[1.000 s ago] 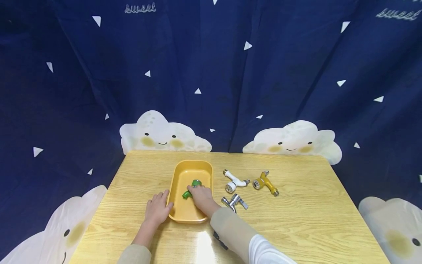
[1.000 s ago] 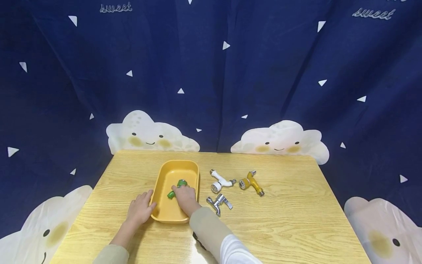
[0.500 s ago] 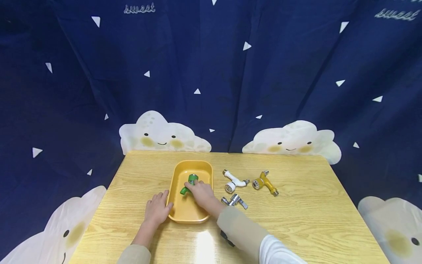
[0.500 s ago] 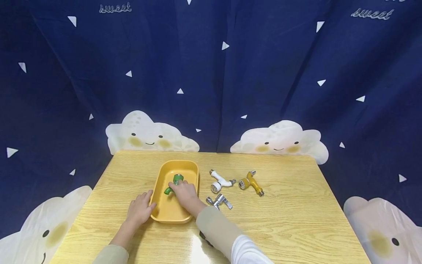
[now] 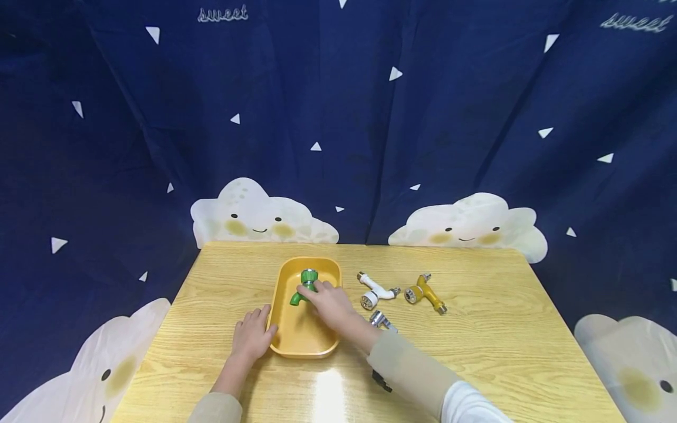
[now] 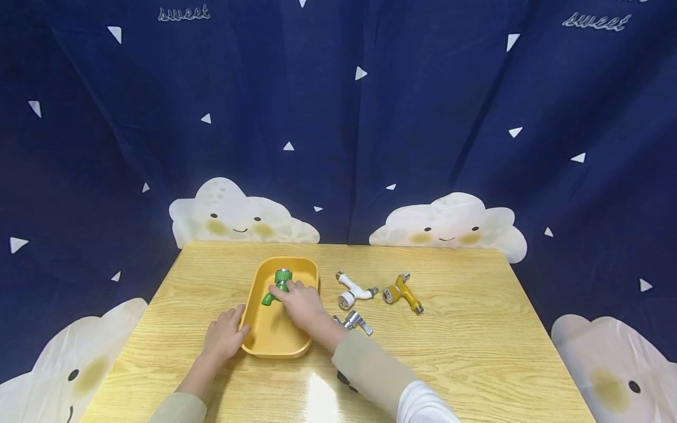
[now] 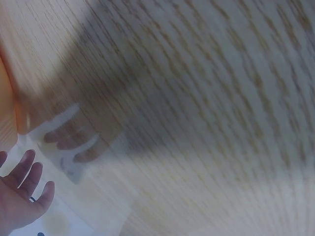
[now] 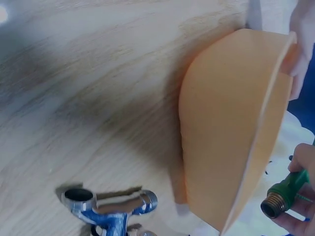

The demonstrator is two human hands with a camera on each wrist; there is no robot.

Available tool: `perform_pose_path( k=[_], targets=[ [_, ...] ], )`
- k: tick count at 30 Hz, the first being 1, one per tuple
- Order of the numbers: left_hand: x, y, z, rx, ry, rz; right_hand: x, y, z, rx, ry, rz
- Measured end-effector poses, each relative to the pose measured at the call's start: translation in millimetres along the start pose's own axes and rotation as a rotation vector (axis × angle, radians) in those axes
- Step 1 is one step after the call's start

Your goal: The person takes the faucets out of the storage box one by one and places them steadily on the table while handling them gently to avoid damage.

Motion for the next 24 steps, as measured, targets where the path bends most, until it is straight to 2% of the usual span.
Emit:
perform_pose_path(
  k=[10, 17, 24],
  targets=[
    [-2.0, 1.9, 1.3, 0.0, 0.01, -0.015, -18.2, 19.1, 25.8, -0.105, -0.027, 0.037],
    [-1.5, 2.3, 1.5, 0.001, 0.006, -0.017, -41.5, 36.3, 32.5, -0.186, -0.017, 0.003],
    [-2.0, 2.8, 1.1, 0.003, 0.018, -0.02, -69.3, 57.1, 37.1, -0.221, -0.034, -0.059]
  ],
)
Point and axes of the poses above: each hand's wrist, its own y-axis away from the middle knuckle, its own z-axis out of the back of the hand, x = y × z, the point moved 6 cm from there along -y, towards the middle knuckle, and after that the axes turned 9 degrees about -z, right-handed, at the moved point
